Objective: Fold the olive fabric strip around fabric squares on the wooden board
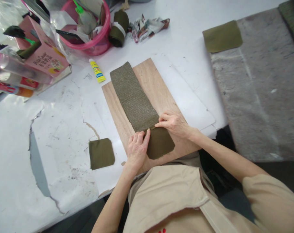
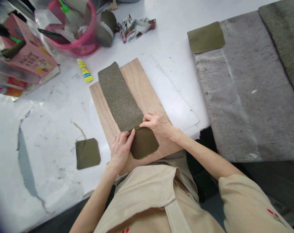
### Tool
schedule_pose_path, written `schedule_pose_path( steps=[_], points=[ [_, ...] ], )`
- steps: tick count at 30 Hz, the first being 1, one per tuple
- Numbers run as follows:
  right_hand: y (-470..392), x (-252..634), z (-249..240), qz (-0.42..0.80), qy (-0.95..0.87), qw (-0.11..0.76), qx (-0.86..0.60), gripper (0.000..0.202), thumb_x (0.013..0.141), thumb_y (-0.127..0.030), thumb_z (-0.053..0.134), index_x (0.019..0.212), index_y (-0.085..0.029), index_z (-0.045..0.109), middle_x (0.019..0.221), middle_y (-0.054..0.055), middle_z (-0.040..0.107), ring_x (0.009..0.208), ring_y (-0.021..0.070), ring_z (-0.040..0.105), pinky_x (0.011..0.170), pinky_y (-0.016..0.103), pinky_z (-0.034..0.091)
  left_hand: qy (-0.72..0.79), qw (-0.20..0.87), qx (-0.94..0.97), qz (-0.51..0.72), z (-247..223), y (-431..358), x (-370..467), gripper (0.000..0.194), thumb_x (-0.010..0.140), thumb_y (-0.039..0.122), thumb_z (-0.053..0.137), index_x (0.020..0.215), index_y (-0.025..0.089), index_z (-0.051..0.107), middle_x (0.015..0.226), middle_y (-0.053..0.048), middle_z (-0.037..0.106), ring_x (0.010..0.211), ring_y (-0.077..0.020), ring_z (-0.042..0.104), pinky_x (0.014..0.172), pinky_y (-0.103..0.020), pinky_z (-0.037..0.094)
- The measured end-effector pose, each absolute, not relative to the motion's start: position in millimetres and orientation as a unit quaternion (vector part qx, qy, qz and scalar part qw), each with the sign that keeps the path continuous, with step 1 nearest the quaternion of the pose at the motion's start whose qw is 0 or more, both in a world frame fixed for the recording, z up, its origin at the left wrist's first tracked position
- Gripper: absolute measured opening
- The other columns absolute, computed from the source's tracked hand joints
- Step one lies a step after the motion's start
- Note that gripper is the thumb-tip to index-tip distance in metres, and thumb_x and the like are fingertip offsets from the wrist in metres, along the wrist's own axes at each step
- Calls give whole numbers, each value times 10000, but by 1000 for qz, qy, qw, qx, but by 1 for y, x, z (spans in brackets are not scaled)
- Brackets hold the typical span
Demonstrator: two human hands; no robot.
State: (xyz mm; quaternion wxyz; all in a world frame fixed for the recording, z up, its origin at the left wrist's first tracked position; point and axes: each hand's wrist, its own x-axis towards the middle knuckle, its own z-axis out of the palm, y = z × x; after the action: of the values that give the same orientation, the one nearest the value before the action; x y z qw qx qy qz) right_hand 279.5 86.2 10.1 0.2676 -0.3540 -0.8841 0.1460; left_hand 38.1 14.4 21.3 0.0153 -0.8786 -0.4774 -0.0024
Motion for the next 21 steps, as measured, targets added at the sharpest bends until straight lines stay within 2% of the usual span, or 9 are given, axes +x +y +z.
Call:
schedule_pose_path(
  steps=[4,10,21],
  points=[
    [85,282,7,151,-884,266,-353,287,986,-203,453,1010,-216,738,914,62,634,901,169,508,804,292,444,-475,6,-880,16,27,16,41,514,934,116,460,1439,196,407,1175,-136,581,1122,-272,536,904,-405,465],
    [84,282,4,141,-888,265,-350,268,977,-191,470,1032,-220,731,927,62,626,911,172,509,815,302,449,-448,9,-893,30,32,19,44,506,936,88,432,1438,129,388,1239,-148,577,1152,-270,518,927,-408,447],
    [84,287,2,175,-869,279,-371,259,974,-192,471,1015,-223,725,942,55,636,931,177,524,798,298,460,-432,7,-899,71,38,27,51,541,935,99,419,1470,150,357,1193,-142,577,1095,-252,539,855,-385,460]
  ],
)
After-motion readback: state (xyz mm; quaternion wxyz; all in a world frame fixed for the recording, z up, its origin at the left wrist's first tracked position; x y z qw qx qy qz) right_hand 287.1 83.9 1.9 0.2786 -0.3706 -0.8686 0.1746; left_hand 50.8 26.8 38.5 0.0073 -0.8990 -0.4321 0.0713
